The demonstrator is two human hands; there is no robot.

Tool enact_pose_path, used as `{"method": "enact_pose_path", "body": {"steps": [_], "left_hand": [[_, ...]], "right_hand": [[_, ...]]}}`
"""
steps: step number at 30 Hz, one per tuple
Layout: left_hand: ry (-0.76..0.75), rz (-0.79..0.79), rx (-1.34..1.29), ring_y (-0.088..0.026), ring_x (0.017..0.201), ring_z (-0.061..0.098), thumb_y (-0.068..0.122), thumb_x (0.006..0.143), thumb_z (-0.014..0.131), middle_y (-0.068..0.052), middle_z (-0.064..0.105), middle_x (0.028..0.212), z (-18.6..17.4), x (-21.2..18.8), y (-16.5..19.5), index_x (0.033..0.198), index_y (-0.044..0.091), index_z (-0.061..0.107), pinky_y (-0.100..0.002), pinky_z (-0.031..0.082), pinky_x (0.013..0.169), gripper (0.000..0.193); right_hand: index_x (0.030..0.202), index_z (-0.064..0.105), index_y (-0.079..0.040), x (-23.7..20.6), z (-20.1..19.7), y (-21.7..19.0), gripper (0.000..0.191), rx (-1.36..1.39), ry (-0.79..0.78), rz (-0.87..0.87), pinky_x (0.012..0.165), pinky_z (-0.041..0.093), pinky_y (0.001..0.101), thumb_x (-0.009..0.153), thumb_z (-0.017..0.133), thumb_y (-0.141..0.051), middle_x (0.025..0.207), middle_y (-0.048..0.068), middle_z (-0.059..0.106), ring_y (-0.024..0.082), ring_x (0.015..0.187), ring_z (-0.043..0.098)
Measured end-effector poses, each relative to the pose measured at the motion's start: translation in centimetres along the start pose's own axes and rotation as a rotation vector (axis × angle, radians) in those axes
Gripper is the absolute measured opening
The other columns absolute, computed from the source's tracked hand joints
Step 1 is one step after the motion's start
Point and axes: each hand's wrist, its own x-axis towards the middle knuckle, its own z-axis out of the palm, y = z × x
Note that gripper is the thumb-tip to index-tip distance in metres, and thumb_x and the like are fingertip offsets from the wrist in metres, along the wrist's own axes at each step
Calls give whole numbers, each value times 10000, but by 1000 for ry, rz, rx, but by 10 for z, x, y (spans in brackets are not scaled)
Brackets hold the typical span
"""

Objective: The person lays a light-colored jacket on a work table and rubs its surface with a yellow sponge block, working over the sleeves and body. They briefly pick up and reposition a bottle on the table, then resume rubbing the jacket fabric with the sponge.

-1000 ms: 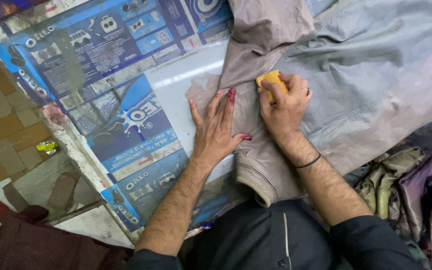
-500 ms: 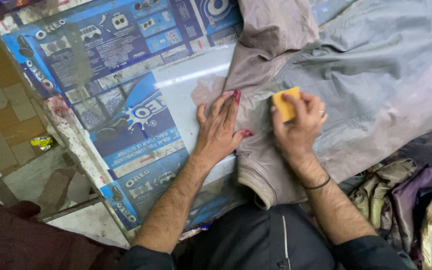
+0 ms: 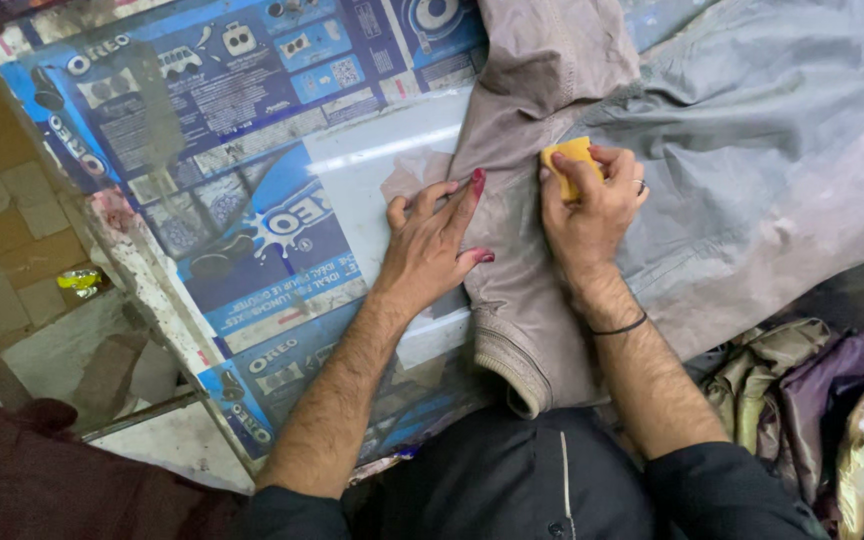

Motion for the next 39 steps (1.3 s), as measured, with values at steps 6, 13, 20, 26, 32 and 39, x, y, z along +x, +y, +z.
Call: {"method": "enact_pose_path", "body": {"steps": [6, 13, 20, 26, 32, 39], "left_hand": [[-103, -21, -27, -276, 1318, 455, 477, 726, 882, -30, 574, 1460, -4, 14, -2, 1614, 157, 169, -543, 252, 1042, 1183], [-75, -10, -55, -269, 1322, 454, 491, 733, 882, -37, 606, 1405, -2, 11, -4, 1617, 148, 140, -553, 240, 1049, 1205], [-29, 33, -83, -240, 1371, 454, 437, 803, 870, -21, 610, 1448, 1, 8, -13, 1642, 142, 126, -541, 233, 1082, 1160], [12, 51, -60, -274, 1442, 406, 362, 805, 866, 13, 591, 1494, -4, 4, -23, 1650, 123, 74, -551, 212, 1138, 1183], [-5, 21, -50, -292, 1443, 385, 370, 772, 890, -2, 567, 1506, -6, 7, -20, 1626, 129, 65, -565, 186, 1143, 1212], [-38, 1, -64, -298, 1431, 394, 324, 764, 894, -9, 592, 1470, -11, 11, -18, 1609, 169, 78, -572, 169, 1146, 1185]], "right_hand": [[1072, 775, -243, 3, -2, 5, 194, 0, -20, -22, 897, 363, 458, 895, 854, -226, 1156, 65, 618, 282, 1078, 568], [1107, 765, -225, 5, -3, 11, 196, -19, -7, 15, 923, 363, 470, 926, 839, -229, 1225, 82, 608, 296, 1119, 557], [1086, 784, -228, 6, -16, 0, 160, -28, -39, 54, 932, 372, 468, 939, 844, -243, 1225, 67, 619, 291, 1168, 571], [1061, 784, -247, -5, -14, -35, 210, 77, -175, -156, 888, 368, 465, 858, 839, -244, 1146, 53, 633, 280, 1077, 580], [1080, 750, -191, -5, -11, -38, 227, 148, -83, -69, 862, 354, 477, 878, 840, -240, 1108, 99, 584, 291, 1041, 557], [1094, 759, -221, -9, -8, -47, 200, 60, -87, -37, 870, 357, 471, 907, 825, -197, 1130, 73, 597, 280, 1048, 560]]}}
